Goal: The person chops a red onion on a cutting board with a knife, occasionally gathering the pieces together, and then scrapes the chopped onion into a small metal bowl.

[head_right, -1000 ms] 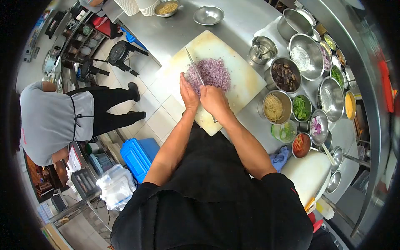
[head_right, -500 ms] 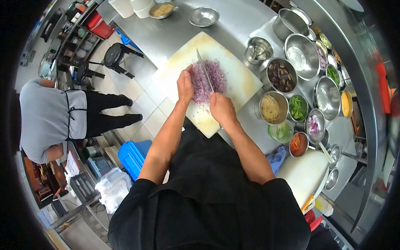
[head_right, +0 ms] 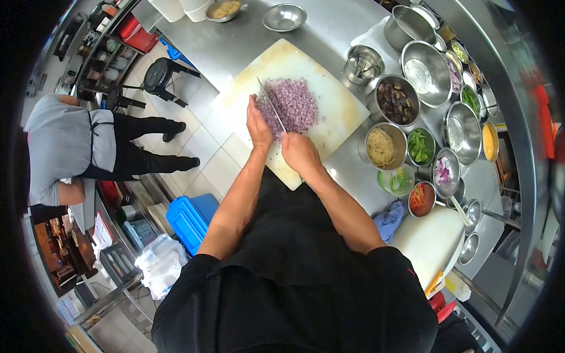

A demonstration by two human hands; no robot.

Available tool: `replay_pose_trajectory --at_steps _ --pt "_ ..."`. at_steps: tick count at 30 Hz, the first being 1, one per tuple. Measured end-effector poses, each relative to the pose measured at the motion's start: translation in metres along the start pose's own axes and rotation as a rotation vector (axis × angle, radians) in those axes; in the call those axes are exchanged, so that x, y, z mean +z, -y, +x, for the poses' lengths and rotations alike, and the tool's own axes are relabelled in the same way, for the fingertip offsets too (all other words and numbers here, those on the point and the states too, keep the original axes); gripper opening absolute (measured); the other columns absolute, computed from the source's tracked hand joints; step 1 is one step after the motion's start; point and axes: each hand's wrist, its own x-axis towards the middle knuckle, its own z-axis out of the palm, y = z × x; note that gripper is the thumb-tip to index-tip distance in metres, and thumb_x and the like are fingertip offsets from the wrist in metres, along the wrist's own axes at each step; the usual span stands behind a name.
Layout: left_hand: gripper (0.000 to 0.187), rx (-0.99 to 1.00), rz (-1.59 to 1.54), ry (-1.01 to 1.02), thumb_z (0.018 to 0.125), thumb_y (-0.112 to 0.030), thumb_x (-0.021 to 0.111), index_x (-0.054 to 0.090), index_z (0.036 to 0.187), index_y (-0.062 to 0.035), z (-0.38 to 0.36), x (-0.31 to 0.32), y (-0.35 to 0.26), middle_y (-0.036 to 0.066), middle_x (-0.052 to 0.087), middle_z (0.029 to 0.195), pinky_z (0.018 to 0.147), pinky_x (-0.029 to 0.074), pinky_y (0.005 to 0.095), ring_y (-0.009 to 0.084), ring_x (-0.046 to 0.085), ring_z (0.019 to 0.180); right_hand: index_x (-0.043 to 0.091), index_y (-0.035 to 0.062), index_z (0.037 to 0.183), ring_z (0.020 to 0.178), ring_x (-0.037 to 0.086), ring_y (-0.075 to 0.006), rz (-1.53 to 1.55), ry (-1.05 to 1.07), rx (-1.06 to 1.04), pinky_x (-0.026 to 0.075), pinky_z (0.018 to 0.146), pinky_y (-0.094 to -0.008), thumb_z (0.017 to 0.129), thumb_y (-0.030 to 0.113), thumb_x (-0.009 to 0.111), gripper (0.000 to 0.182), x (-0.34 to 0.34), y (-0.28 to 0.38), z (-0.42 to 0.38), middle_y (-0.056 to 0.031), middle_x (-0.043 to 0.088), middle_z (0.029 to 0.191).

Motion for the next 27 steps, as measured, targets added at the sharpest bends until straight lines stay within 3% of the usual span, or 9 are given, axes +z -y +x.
replay_pose_trajectory --at_steps 1,3,4,11,15,21,23,25,27 --pt "0.055 0.043 0.024 0.054 0.105 -0.031 0.029 0.039 0.144 0.0063 0.004 -0.003 -0.004 0.027 0.040 0.146 0.114 0.026 0.0411 0.0392 0.037 0.137 0.063 -0.0028 0.082 0.066 0.065 -0.0442 0.003 -0.005 -0.007 0.050 0.062 -0.0533 0.101 0.031 0.044 0.044 -0.014 0.012 0.004 -0.0258 0.064 0.070" --pt "0.057 0.114 0.078 0.173 0.105 -0.036 0.027 0.036 0.147 0.0020 0.002 -0.013 -0.014 0.027 0.028 0.153 0.116 0.015 0.0478 0.0427 0.024 0.142 0.059 -0.0024 0.077 0.050 0.063 -0.0293 0.442 0.243 0.352 0.049 0.046 -0.0441 0.102 0.034 0.044 0.047 -0.043 0.026 0.001 -0.0169 0.060 0.059" --pt "0.059 0.150 0.099 0.235 0.105 -0.038 0.027 0.034 0.149 -0.0001 0.000 -0.014 -0.020 0.027 0.022 0.156 0.117 0.010 0.0512 0.0445 0.017 0.144 0.055 0.0051 0.082 0.040 0.051 -0.0118 0.573 0.239 0.358 0.039 0.033 -0.0293 0.102 0.043 0.046 0.044 -0.045 0.017 -0.002 -0.0033 0.053 0.059" --pt "0.068 0.328 0.249 0.689 0.102 -0.054 0.019 0.034 0.151 -0.0090 -0.046 -0.011 -0.063 0.028 0.002 0.160 0.112 -0.006 0.0664 0.0559 0.000 0.144 0.047 0.0068 0.090 0.040 0.051 -0.0137 1.077 0.084 0.537 0.044 0.033 -0.0304 0.101 0.043 0.049 0.038 -0.092 0.008 -0.011 -0.0057 0.054 0.062" --pt "0.059 0.168 0.349 0.562 0.101 -0.040 0.029 0.038 0.150 -0.0091 -0.038 -0.006 -0.044 0.028 -0.001 0.161 0.112 -0.005 0.0669 0.0564 -0.002 0.144 0.045 0.0074 0.087 0.039 0.050 -0.0137 1.018 0.070 0.542 0.044 0.032 -0.0299 0.101 0.044 0.049 0.040 -0.108 0.010 -0.021 -0.0057 0.053 0.061" --pt "0.057 0.333 0.319 0.647 0.102 -0.044 0.029 0.039 0.150 -0.0144 -0.037 0.001 -0.068 0.030 0.000 0.159 0.112 -0.003 0.0679 0.0576 0.000 0.143 0.046 0.0083 0.085 0.039 0.050 -0.0127 1.002 0.131 0.529 0.043 0.032 -0.0284 0.102 0.045 0.048 0.041 -0.105 0.012 -0.037 -0.0051 0.053 0.061" --pt "0.058 0.022 0.559 0.607 0.097 -0.037 0.039 0.037 0.151 -0.0141 -0.028 0.001 -0.047 0.033 0.002 0.158 0.111 -0.003 0.0686 0.0599 0.001 0.141 0.046 0.0084 0.084 0.039 0.050 -0.0126 0.983 0.134 0.532 0.043 0.032 -0.0282 0.102 0.045 0.048 0.041 -0.101 0.008 -0.040 -0.0051 0.053 0.061" --pt "0.058 0.052 0.561 0.582 0.098 -0.039 0.038 0.038 0.150 -0.0132 -0.024 0.002 -0.060 0.035 0.003 0.157 0.111 -0.002 0.0691 0.0611 0.003 0.140 0.047 0.0085 0.084 0.039 0.049 -0.0125 0.961 0.132 0.531 0.043 0.032 -0.0279 0.102 0.045 0.048 0.041 -0.103 0.006 -0.040 -0.0050 0.053 0.061" --pt "0.056 0.383 0.351 0.568 0.100 -0.037 0.033 0.038 0.150 -0.0111 -0.034 0.002 -0.075 0.036 0.004 0.156 0.111 -0.002 0.0691 0.0611 0.002 0.140 0.048 0.0077 0.084 0.039 0.050 -0.0122 0.998 0.154 0.536 0.042 0.032 -0.0282 0.102 0.044 0.048 0.041 -0.102 0.008 -0.045 -0.0048 0.053 0.060"
